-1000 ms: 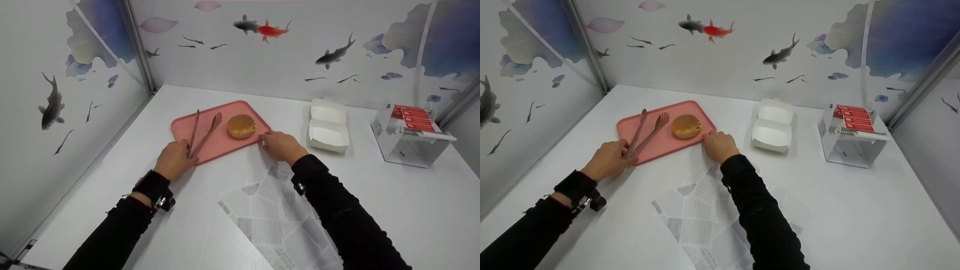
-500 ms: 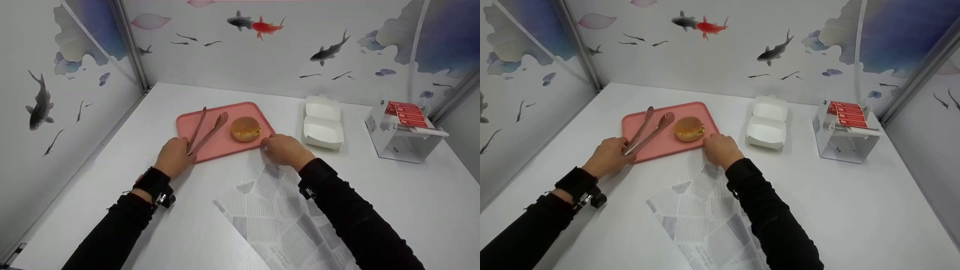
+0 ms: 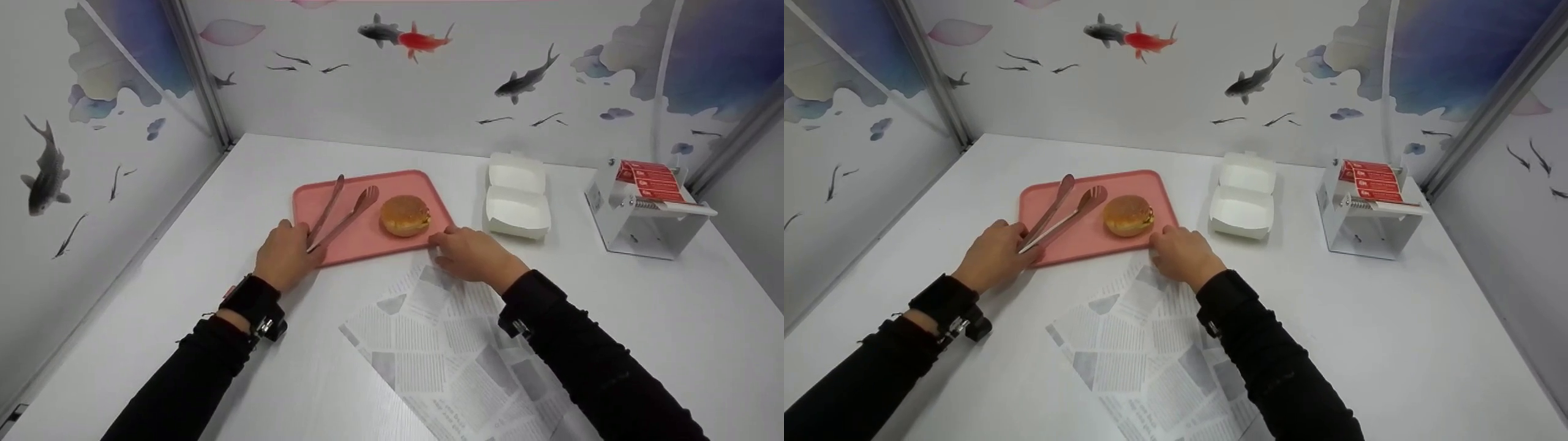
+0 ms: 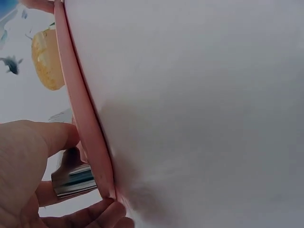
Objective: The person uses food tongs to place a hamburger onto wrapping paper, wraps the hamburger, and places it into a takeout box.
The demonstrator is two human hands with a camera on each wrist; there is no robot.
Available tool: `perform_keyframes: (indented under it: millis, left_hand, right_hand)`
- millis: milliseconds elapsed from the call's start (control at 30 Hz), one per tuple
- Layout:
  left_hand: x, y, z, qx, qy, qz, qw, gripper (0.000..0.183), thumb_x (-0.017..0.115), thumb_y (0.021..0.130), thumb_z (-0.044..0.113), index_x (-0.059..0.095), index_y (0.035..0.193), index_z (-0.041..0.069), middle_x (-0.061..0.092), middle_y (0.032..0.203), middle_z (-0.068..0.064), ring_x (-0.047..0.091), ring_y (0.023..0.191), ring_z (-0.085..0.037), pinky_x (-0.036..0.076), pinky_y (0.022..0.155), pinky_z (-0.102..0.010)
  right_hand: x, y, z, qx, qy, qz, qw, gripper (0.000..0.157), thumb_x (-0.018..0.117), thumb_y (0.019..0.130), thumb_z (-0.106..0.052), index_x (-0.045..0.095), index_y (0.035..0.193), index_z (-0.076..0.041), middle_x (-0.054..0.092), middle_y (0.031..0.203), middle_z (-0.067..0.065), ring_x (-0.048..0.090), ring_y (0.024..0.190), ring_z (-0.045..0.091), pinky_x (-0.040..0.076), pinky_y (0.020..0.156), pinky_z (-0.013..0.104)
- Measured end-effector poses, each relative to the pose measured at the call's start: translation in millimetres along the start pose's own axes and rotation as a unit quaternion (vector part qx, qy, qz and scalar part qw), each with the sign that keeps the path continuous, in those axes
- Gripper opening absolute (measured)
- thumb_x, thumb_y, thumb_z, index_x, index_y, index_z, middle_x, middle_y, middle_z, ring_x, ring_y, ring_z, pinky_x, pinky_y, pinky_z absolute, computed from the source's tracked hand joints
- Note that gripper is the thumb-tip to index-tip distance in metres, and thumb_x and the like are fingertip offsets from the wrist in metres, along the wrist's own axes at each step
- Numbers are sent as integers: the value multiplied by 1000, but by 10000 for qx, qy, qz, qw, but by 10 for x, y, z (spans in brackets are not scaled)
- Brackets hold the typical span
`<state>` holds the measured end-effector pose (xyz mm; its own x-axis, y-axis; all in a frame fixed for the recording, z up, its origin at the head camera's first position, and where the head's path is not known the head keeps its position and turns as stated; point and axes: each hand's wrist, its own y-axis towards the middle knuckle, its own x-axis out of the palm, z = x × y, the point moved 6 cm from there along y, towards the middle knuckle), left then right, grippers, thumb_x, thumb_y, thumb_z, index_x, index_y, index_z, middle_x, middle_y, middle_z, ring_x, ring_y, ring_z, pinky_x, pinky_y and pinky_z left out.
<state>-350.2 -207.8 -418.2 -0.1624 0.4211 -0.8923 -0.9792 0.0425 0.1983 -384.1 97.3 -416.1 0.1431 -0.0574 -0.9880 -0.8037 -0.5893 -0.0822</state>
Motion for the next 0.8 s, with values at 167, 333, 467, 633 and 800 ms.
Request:
perform_keyframes:
  millis: [167, 333, 467, 633, 800]
  left_hand:
    - [43, 36, 36, -25, 274, 183, 9995, 40, 75, 99, 33, 64, 95, -5, 61, 86, -21, 65, 73, -33, 57, 60, -48]
    - [74, 90, 108, 56, 423, 56, 9991, 35, 74, 100, 27, 63, 92, -4, 65, 78, -17, 67, 63, -29, 58, 55, -47]
    - [80, 99, 150, 36, 296, -163, 9994, 31, 70, 102, 23, 64, 92, -6, 65, 79, -18, 67, 64, -28, 60, 57, -47]
    - [56, 100, 210, 84, 2, -231, 9997, 30, 66, 104, 20, 64, 93, -8, 63, 79, -16, 63, 65, -25, 59, 58, -44]
    - [-12, 134, 257, 73, -319, -5, 9995, 34, 62, 106, 22, 61, 85, -4, 53, 72, -9, 56, 62, -22, 52, 56, -39]
  right_hand:
    - [-19, -62, -37, 50, 182, 52, 9998, 51, 70, 104, -24, 58, 150, -6, 66, 139, 21, 70, 114, 41, 58, 101, 55]
    - [-71, -143, -73, 9, 209, 274, 9994, 55, 71, 104, -28, 53, 151, -8, 66, 134, 20, 71, 110, 40, 59, 96, 55]
    - [-96, -207, -78, -152, 112, 505, 9985, 52, 73, 103, -27, 55, 148, -8, 68, 127, 20, 72, 103, 39, 61, 89, 54]
    - [-94, -269, -77, -305, 20, 684, 9972, 51, 73, 102, -26, 56, 147, -8, 69, 122, 20, 73, 99, 39, 61, 83, 54]
    - [-110, -314, -79, -275, 134, 717, 9970, 51, 72, 103, -28, 55, 148, -9, 70, 126, 20, 73, 101, 40, 61, 85, 55]
